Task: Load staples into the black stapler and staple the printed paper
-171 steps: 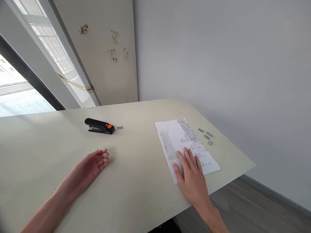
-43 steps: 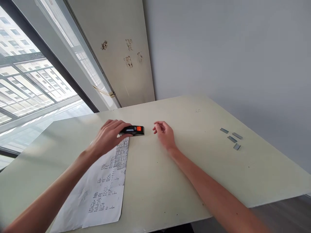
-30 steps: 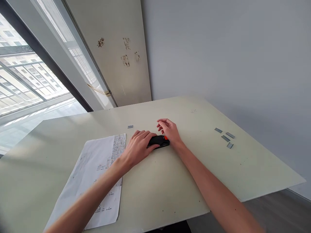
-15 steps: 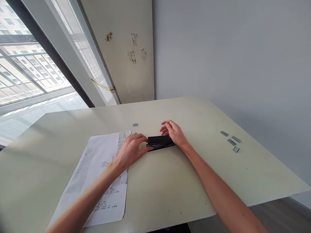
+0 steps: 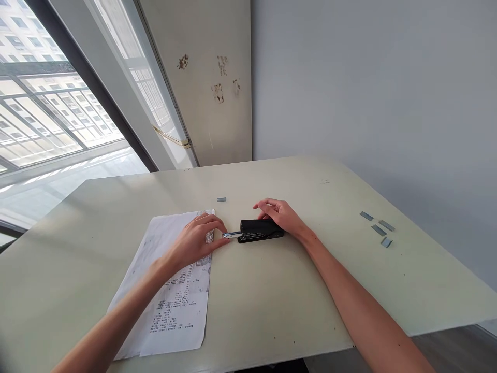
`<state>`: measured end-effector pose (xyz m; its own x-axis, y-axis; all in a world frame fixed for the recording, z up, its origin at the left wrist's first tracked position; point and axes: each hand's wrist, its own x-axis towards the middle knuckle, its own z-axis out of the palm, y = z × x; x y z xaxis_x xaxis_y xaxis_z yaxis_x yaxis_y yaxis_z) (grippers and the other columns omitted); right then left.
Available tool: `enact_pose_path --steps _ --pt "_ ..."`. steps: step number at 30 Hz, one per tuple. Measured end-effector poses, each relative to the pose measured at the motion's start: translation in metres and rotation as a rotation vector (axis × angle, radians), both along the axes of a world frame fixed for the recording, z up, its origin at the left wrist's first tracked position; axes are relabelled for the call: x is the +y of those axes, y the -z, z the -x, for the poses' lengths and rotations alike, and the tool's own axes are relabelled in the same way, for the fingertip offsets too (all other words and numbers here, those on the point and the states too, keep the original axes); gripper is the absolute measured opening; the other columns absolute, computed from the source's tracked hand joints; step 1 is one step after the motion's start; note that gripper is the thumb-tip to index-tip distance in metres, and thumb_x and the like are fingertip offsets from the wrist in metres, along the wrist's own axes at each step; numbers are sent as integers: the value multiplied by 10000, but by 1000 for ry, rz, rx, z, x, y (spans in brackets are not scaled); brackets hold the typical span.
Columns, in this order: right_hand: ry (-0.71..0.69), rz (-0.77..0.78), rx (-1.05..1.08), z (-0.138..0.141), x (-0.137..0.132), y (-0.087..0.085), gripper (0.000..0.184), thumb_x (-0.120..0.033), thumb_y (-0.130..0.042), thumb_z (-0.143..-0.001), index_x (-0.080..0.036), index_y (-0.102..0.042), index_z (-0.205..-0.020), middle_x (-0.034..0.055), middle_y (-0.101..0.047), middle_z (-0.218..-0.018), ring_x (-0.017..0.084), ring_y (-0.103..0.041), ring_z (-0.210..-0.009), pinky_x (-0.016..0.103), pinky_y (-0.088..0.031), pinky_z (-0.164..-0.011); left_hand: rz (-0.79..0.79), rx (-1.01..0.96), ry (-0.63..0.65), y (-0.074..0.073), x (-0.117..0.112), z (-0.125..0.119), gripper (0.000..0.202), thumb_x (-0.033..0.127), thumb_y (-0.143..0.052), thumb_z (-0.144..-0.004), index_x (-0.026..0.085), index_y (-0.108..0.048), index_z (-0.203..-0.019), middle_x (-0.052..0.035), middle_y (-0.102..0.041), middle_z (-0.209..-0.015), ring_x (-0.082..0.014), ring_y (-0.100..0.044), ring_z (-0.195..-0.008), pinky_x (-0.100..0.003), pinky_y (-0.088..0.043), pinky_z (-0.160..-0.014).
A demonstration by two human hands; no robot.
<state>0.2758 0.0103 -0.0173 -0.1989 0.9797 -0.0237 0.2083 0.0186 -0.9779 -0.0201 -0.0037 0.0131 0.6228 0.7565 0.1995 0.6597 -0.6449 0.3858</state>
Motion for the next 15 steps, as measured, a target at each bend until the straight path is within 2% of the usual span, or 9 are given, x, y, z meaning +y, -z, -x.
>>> enact_pose_path --steps 3,5,7,9,11,13,15 --pt "-11 -7 -12 -1 2 1 534 -722 -612 -933 -227 -773 -1052 27 -756 -805 172 -643 -718 306 -488 -709 10 7 -150 -6 18 -1 389 636 -651 -971 265 -750 -1027 -42 -762 -1087 -271 -684 -1039 -423 -531 -940" --pt "-17 -8 -20 -2 2 1 525 -713 -621 -931 -224 -772 -1049 26 -748 -799 168 -637 -718 303 -487 -711 -34 9 -287 -7 39 -8 344 545 -588 -1037 241 -738 -1094 -59 -756 -1113 -275 -668 -1086 -427 -520 -962" --pt "-25 -2 -26 -4 2 1 528 -712 -621 -930 -221 -768 -1057 34 -750 -810 175 -644 -729 301 -486 -694 -72 24 -356 -4 61 -17 250 386 -607 -1041 212 -714 -1184 -98 -725 -1194 -309 -622 -1176 -472 -483 -1021" --pt "-36 9 -29 -5 1 0 538 -718 -608 -936 -222 -762 -1078 43 -755 -821 183 -651 -730 293 -470 -641 -81 49 -388 3 80 -26 208 284 -682 -980 197 -716 -1166 -133 -695 -1240 -354 -574 -1232 -510 -454 -1044" --pt "-45 20 -31 -5 0 -2 538 -720 -604 -938 -228 -757 -1091 45 -756 -824 187 -654 -727 283 -447 -597 -79 67 -396 10 91 -33 125 228 -711 -943 195 -726 -1063 -145 -689 -1224 -373 -556 -1234 -518 -442 -1042" --pt "-54 24 -27 -5 0 -2 524 -712 -612 -938 -230 -756 -1085 41 -752 -816 185 -656 -729 283 -453 -607 -76 65 -385 16 94 -36 34 194 -680 -953 194 -709 -970 -140 -698 -1167 -363 -568 -1194 -509 -438 -1032" --pt "-64 26 -19 -5 1 -3 512 -702 -620 -939 -228 -754 -1080 38 -750 -812 181 -652 -730 292 -477 -655 -71 42 -369 18 90 -36 78 185 -619 -985 193 -678 -936 -133 -703 -1112 -340 -596 -1128 -497 -444 -1013"
